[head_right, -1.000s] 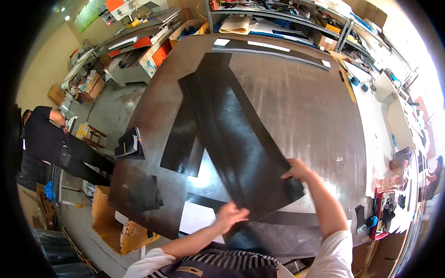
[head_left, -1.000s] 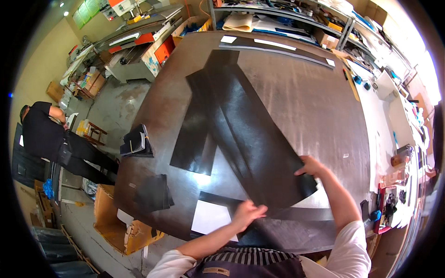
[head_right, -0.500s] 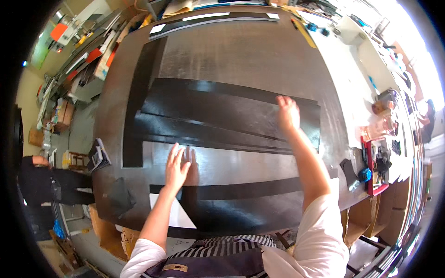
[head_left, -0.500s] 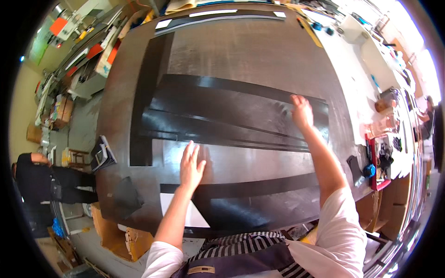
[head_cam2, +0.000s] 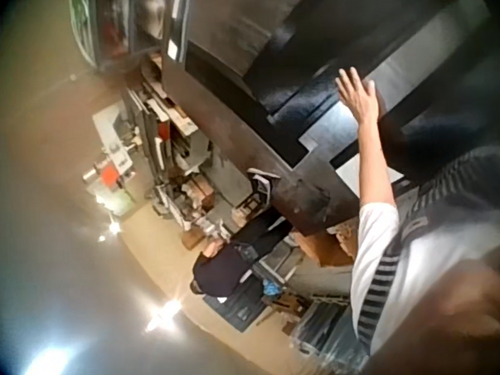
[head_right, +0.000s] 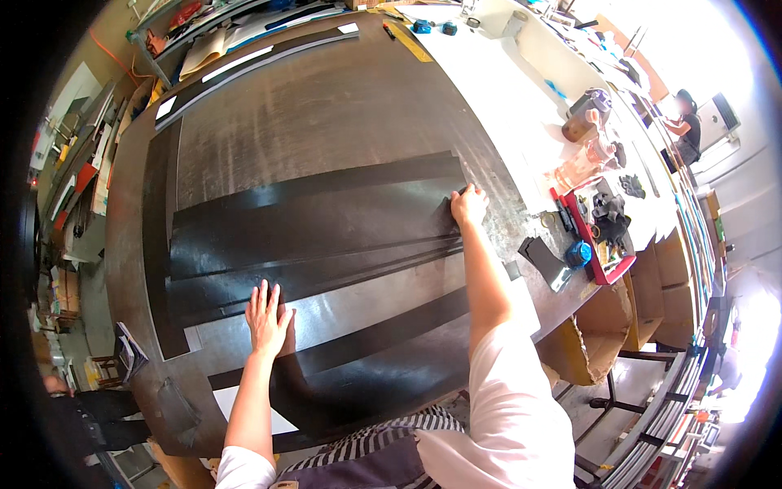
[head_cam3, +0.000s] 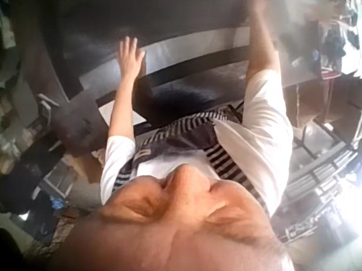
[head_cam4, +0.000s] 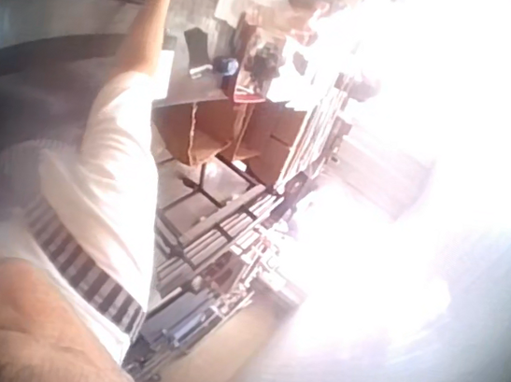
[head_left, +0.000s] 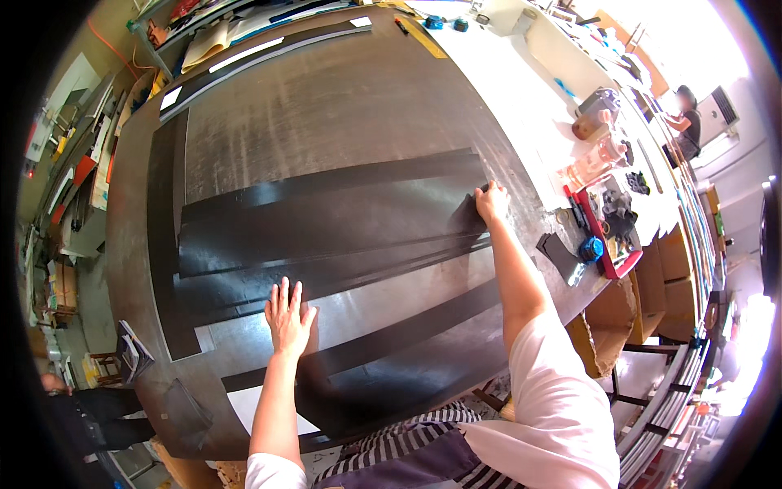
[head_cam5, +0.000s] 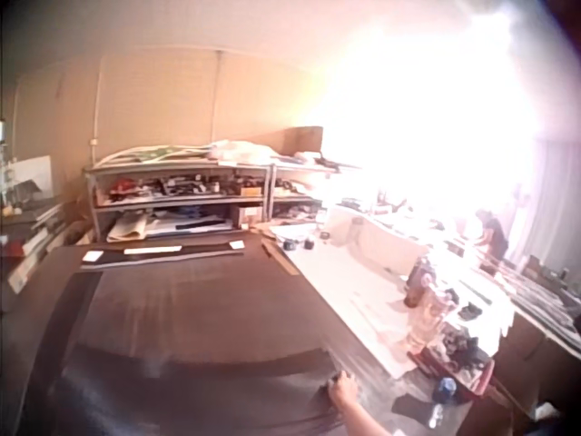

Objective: The person repeatedly places white paper sheets onto a stack of dark rectangular sheets on a metal workbench. They align the paper, smooth it down, and then move the combined unit to a growing pile on the left side of the table.

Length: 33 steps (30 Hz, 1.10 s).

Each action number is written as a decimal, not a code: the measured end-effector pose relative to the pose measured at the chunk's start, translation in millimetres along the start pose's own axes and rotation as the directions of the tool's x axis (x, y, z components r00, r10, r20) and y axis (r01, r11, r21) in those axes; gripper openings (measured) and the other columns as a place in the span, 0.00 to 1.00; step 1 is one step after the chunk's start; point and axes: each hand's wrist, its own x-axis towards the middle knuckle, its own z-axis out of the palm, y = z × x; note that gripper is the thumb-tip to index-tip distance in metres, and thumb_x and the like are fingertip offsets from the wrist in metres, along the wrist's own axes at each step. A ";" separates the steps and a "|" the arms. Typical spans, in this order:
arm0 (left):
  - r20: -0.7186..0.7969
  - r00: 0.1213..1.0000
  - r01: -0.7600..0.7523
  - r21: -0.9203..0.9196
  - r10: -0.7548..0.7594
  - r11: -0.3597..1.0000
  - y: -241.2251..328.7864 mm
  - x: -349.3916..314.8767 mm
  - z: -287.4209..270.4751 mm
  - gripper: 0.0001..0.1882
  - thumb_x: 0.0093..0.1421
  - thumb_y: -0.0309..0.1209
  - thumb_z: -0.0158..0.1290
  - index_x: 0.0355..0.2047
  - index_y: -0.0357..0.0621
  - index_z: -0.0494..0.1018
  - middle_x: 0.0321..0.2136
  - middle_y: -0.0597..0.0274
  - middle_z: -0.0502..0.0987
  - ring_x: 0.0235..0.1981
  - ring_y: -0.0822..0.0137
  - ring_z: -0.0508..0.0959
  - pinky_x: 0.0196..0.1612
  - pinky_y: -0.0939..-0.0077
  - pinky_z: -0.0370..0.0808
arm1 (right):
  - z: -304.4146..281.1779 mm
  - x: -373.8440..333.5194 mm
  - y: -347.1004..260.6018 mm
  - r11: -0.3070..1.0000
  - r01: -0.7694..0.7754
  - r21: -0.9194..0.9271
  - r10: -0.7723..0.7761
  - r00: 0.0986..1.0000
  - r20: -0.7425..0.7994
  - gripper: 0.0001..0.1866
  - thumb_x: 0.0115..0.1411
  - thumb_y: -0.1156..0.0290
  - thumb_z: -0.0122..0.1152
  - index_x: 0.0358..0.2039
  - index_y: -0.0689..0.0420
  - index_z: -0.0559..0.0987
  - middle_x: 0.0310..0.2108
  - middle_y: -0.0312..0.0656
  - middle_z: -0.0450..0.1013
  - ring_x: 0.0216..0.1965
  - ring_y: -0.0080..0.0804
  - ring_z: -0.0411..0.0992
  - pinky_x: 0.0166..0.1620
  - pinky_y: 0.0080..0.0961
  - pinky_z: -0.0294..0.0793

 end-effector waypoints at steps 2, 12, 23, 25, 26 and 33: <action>-0.016 1.000 0.012 0.000 -0.012 1.000 6.2 -13.0 3.3 0.34 0.59 0.46 0.55 0.64 0.54 0.60 0.68 0.56 0.51 0.68 0.48 0.51 0.66 0.46 0.49 | -0.3 7.6 -6.7 0.995 -0.096 -0.004 0.096 0.993 0.066 0.25 0.54 0.59 0.66 0.52 0.52 0.75 0.55 0.51 0.67 0.59 0.50 0.62 0.59 0.44 0.65; -0.161 0.960 0.069 -0.658 -0.229 0.750 13.8 -13.4 7.9 0.21 0.56 0.37 0.61 0.50 0.45 0.75 0.63 0.50 0.60 0.62 0.52 0.63 0.61 0.61 0.63 | -49.5 34.8 1.8 0.795 0.133 0.592 -0.060 0.988 -0.141 0.15 0.44 0.72 0.74 0.30 0.57 0.76 0.28 0.39 0.76 0.32 0.34 0.73 0.37 0.31 0.73; 0.165 0.986 0.085 -0.511 -0.001 -0.855 4.5 -43.1 5.1 0.33 0.61 0.55 0.48 0.45 0.31 0.70 0.41 0.47 0.78 0.45 0.54 0.77 0.61 0.55 0.65 | -273.8 -98.6 40.6 0.336 -0.178 0.925 -0.235 0.935 0.265 0.22 0.56 0.81 0.63 0.52 0.66 0.72 0.34 0.49 0.79 0.31 0.32 0.79 0.33 0.24 0.80; 0.268 0.877 -0.144 -0.644 -0.398 -0.751 -3.3 -49.9 -19.6 0.17 0.65 0.40 0.52 0.45 0.38 0.74 0.46 0.57 0.79 0.47 0.57 0.77 0.56 0.59 0.71 | -255.4 -109.3 84.4 0.352 -0.214 0.911 -0.193 0.936 0.294 0.23 0.55 0.81 0.64 0.53 0.64 0.72 0.35 0.49 0.79 0.33 0.32 0.79 0.35 0.26 0.79; 0.286 0.856 -0.142 -0.670 -0.430 -0.729 -35.9 -68.6 -17.6 0.17 0.64 0.36 0.54 0.48 0.39 0.74 0.51 0.56 0.76 0.51 0.57 0.76 0.57 0.59 0.70 | -239.0 -111.1 108.8 0.358 -0.229 0.905 -0.174 0.936 0.305 0.24 0.55 0.81 0.65 0.53 0.63 0.72 0.35 0.48 0.79 0.33 0.31 0.78 0.36 0.25 0.79; 0.258 0.603 -0.122 -0.906 -0.755 -0.407 -39.8 -220.7 -46.3 0.23 0.64 0.36 0.50 0.53 0.30 0.67 0.52 0.52 0.73 0.52 0.57 0.72 0.58 0.58 0.67 | -136.5 -143.5 229.5 0.495 -0.264 0.828 -0.071 0.937 0.341 0.22 0.52 0.84 0.67 0.49 0.62 0.77 0.32 0.38 0.78 0.30 0.21 0.75 0.35 0.18 0.75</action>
